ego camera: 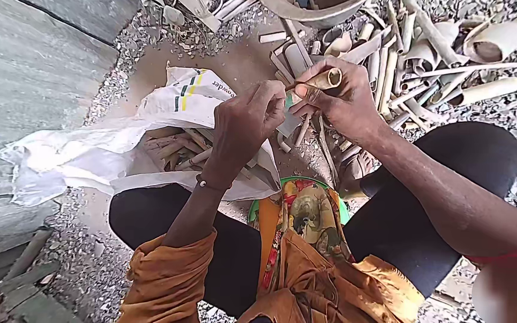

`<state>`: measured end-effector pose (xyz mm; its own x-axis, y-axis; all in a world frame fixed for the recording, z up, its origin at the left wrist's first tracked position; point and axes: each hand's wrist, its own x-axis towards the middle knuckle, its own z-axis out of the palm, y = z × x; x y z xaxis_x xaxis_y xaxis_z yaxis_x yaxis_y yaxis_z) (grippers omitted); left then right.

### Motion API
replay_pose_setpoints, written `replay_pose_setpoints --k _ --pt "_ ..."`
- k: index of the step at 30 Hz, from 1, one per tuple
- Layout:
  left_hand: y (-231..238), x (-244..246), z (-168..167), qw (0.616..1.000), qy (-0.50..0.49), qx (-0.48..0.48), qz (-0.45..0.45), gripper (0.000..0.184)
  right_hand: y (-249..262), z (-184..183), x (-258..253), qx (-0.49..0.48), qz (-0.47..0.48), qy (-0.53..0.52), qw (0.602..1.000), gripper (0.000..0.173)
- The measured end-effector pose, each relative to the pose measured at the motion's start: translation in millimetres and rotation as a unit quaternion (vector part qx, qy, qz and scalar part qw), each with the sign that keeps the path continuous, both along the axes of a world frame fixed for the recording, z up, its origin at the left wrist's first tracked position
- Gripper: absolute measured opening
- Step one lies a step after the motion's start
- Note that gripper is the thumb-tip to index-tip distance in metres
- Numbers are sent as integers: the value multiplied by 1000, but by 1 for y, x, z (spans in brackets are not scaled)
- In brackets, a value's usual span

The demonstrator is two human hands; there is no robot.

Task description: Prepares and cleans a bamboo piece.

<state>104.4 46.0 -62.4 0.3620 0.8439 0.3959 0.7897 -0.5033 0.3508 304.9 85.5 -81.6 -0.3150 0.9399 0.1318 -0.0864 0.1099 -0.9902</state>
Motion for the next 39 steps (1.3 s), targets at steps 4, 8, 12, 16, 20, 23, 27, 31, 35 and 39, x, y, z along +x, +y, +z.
replay_pose_setpoints --k 4,8,12,16,20,23,27,31,35,39 --pt "10 0 -11 998 -67 5 18 17 1 2 -1 7 5 14 1000 11" --pt "12 -1 -9 992 -109 -38 41 17 1 5 -1 24 18 22 999 12" --pt "6 0 0 982 -148 -107 56 13 2 4 0 50 25 35 998 12" --pt "18 -3 -3 955 -245 -143 89 17 1 8 4 91 44 8 995 15" --pt "25 -14 -2 925 -326 -174 83 18 -1 7 6 104 58 15 993 15" --pt "22 -13 -4 946 -275 -168 28 24 0 8 7 78 32 14 996 15" --pt "15 -4 -8 951 -273 -144 -12 22 2 8 8 107 3 -22 994 15" --pt "15 0 -16 918 -373 -130 -17 15 2 5 7 120 -1 -34 992 15" --pt "12 5 -12 903 -399 -159 23 11 3 3 6 134 -2 -39 990 15" --pt "10 9 1 880 -415 -218 74 8 3 3 5 165 4 -44 985 13"
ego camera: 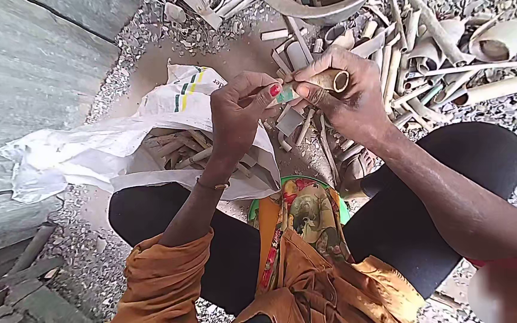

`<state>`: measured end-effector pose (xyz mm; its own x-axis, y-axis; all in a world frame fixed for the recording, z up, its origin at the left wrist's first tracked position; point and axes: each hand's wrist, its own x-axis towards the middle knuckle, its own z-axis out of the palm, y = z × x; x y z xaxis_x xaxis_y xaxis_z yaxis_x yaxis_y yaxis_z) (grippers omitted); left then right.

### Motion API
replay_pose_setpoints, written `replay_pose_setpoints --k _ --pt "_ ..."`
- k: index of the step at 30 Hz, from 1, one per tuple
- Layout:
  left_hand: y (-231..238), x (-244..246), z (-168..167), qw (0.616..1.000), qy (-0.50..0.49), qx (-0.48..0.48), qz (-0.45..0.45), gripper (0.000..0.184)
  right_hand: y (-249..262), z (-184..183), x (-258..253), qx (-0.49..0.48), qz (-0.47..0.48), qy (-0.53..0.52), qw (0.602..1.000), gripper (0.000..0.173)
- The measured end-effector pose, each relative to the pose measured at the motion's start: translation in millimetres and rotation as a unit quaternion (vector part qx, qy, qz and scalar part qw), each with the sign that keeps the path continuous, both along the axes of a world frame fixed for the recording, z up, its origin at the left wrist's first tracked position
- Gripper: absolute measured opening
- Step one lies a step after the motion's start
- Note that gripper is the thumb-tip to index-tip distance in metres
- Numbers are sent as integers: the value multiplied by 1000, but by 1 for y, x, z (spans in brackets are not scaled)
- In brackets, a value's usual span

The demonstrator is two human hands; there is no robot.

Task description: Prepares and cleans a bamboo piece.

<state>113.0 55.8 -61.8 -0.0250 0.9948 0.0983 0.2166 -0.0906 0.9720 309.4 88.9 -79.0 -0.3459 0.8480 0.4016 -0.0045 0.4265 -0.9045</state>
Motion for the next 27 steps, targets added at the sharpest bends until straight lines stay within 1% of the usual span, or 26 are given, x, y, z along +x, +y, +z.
replay_pose_setpoints --k 2,8,12,15,18,21,23,25,27 --pt "0 0 2 1000 -2 -15 6 8 0 -1 -1 19 0 -1 1000 13" --pt "4 -9 0 999 35 -14 -1 9 -2 -5 -2 19 26 12 999 11" --pt "6 -12 -1 998 57 -25 -10 10 -3 -6 -1 44 36 -9 998 9" --pt "6 -15 5 994 76 -77 -27 9 -6 -5 -1 116 52 -44 991 10" --pt "7 -17 8 989 87 -113 -47 10 -15 0 -2 200 72 -76 974 13" --pt "10 -15 1 988 109 -111 -12 11 -33 1 -1 302 103 -111 941 13" --pt "12 -15 -5 989 110 -92 24 12 -44 -6 0 331 134 -114 927 10" --pt "17 -19 -7 992 103 -64 24 15 -53 -17 4 299 119 -98 942 10" --pt "17 -20 -7 992 114 -53 -33 27 -57 -22 15 219 64 -91 969 12"
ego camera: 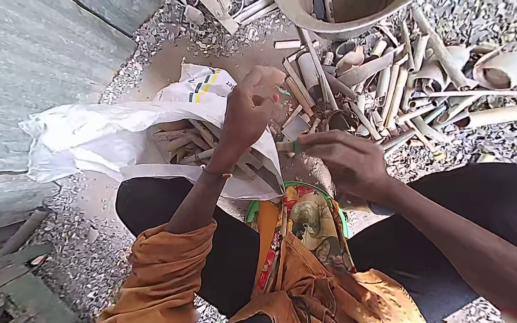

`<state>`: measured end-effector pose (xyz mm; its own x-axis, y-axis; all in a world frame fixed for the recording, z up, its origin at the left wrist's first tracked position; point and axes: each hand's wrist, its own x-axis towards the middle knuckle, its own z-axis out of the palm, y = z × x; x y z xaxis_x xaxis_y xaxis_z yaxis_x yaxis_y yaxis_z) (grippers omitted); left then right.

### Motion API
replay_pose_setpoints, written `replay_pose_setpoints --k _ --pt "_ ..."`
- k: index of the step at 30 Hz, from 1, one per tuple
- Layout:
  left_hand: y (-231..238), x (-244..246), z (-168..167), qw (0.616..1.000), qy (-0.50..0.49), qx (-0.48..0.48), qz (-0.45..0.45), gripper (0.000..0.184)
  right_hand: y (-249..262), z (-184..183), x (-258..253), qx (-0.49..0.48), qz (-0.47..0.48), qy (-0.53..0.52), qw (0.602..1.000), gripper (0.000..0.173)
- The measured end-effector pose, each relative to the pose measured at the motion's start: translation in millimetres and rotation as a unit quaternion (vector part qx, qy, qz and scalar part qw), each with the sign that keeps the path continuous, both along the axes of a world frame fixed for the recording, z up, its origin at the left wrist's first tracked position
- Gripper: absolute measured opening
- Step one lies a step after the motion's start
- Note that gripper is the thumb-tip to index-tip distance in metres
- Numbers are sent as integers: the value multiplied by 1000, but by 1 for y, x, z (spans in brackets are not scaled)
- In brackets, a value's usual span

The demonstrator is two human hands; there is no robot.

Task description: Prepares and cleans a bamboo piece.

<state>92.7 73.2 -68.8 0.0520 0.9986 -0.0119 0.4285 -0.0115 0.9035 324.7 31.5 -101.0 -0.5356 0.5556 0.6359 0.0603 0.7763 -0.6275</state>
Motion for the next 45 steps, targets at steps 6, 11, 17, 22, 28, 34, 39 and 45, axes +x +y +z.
replay_pose_setpoints --k 6,11,17,22,28,34,39,45 --pt "-14 20 -5 991 -10 90 -97 20 15 16 44 -191 -100 35 976 17" --pt "-40 30 1 968 65 199 -136 31 12 17 54 -235 -142 50 960 19" --pt "-41 40 -5 936 131 293 -145 33 8 14 46 -191 -158 0 969 18" --pt "-38 45 -19 917 181 331 -126 23 10 4 39 -190 -156 13 969 13" --pt "-38 44 -22 924 171 314 -139 22 10 1 34 -185 -173 -9 967 11" --pt "-29 45 -30 907 159 365 -138 17 9 0 34 -194 -158 9 968 9" --pt "-24 43 -32 930 122 324 -121 16 7 -1 31 -245 -150 43 957 11" --pt "-20 39 -24 944 114 264 -162 25 13 8 35 -304 -159 57 938 13"
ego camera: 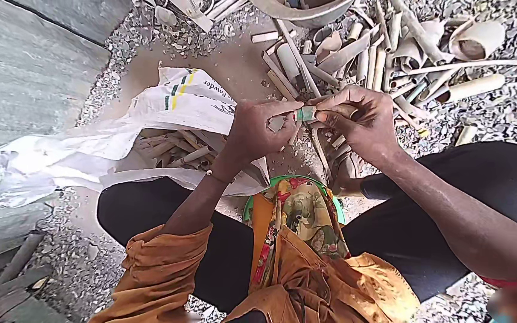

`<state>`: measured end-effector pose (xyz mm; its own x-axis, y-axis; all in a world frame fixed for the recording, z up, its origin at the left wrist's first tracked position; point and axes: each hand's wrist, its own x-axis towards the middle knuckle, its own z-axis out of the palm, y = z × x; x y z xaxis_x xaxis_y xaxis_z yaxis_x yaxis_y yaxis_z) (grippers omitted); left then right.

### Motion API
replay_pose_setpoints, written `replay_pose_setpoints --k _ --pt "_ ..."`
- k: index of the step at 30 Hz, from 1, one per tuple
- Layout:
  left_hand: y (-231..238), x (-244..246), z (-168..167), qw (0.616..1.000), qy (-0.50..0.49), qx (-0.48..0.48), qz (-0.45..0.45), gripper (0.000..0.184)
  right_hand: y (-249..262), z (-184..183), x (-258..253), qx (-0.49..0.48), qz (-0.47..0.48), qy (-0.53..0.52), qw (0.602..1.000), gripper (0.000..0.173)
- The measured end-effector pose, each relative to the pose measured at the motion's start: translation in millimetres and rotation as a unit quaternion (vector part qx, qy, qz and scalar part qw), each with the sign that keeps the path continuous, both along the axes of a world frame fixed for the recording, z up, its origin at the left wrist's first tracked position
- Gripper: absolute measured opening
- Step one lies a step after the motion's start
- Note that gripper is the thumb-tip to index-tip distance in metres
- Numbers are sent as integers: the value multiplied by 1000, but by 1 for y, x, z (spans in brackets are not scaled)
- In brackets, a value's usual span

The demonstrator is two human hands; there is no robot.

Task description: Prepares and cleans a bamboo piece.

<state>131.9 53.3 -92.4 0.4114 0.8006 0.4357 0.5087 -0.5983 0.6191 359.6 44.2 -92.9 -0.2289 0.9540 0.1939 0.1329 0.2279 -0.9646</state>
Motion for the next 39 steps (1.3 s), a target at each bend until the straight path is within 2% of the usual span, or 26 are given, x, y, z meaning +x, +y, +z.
replay_pose_setpoints --k 8,13,15,18,20,24,27,33,39 --pt "-6 6 -9 999 13 -25 28 24 -5 -11 -2 69 -5 -97 993 11" --pt "-28 5 7 997 27 -62 45 28 -7 -11 -7 74 -15 -102 992 11" --pt "-28 5 5 997 37 -40 53 26 -7 -12 -9 83 -14 -97 992 10" --pt "-12 8 -15 995 29 43 81 15 -8 -11 -11 99 4 -96 990 9" --pt "-6 5 -19 997 6 46 68 15 -8 -11 -12 83 6 -91 992 9" --pt "0 5 -10 997 -49 -44 49 18 -1 -8 -7 11 -6 -38 999 12" --pt "1 5 -7 994 -65 -65 51 20 3 -3 -3 -38 -7 11 999 14" --pt "5 -2 0 986 -114 -74 97 13 4 -1 -1 -48 -7 37 998 14" --pt "4 -3 -2 987 -125 -74 68 9 3 0 -2 -60 7 49 997 14"
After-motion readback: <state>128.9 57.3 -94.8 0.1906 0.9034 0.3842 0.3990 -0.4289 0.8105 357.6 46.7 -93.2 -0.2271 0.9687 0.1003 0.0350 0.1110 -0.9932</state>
